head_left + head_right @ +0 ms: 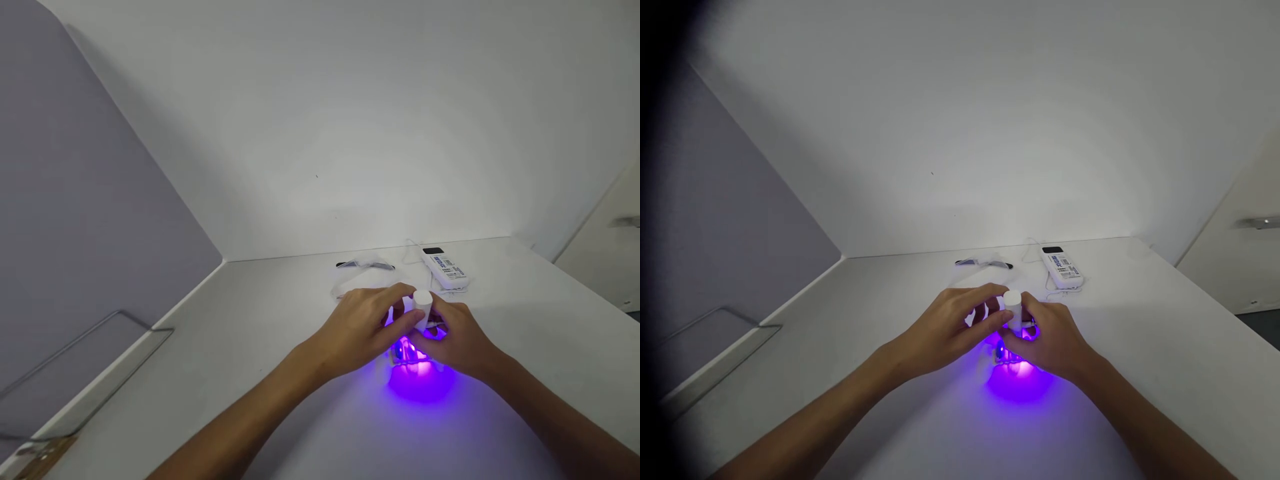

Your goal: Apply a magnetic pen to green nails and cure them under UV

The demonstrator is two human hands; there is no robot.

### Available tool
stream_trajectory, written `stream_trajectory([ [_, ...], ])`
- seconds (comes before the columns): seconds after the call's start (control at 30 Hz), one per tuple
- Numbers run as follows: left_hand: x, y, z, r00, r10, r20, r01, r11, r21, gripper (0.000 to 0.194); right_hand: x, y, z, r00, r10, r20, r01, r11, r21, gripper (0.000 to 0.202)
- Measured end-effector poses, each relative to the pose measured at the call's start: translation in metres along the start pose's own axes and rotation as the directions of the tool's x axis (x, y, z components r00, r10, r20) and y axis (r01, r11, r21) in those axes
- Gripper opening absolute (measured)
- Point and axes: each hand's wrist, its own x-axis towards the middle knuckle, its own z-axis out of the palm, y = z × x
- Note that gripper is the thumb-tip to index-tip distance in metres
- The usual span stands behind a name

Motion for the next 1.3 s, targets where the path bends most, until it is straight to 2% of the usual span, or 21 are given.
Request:
stream_trajectory([
  [0.1,-0.0003,-0.0007,0.0008,1.000,-0.006,0.005,0.006,1.000,0.005,0.024,0.0004,0.0017,0.0011,1.000,-0.005,-0.013,0.004,0.998,-0.060,0.012],
  [0.27,-0.0004,-0.0021,0.0015,1.000,0.005,0.000,-0.005,1.000,0.023,0.024,0.0017,0.0024,0.0010,0.996,-0.084,-0.025,0.079,0.984,-0.161,0.025],
  [0.57,0.0009,0.0016,0.0008,1.000,0.013,0.008,-0.013,1.000,-0.004,0.022,0.0023,-0.0005,0.0004,0.995,-0.094,-0.032,0.083,0.965,-0.247,0.023],
  [1.0,-0.0005,-0.0031,0.0040,1.000,0.017,0.000,-0.017,1.000,-0.020,0.021,0.0016,0.0032,0.0016,0.994,-0.101,-0.033,0.091,0.970,-0.223,0.022],
  [1.17,-0.0007,-0.0009,0.0015,0.999,-0.039,0.006,0.039,0.998,-0.058,0.034,0.0009,0.0053,0.0027,0.994,-0.099,-0.049,0.085,0.970,-0.229,0.026],
  [1.3,-0.0027,0.0003,-0.0002,1.000,0.008,-0.028,-0.010,0.996,-0.094,0.031,0.0008,0.0061,0.0031,0.996,-0.073,-0.045,0.062,0.977,-0.203,0.026],
])
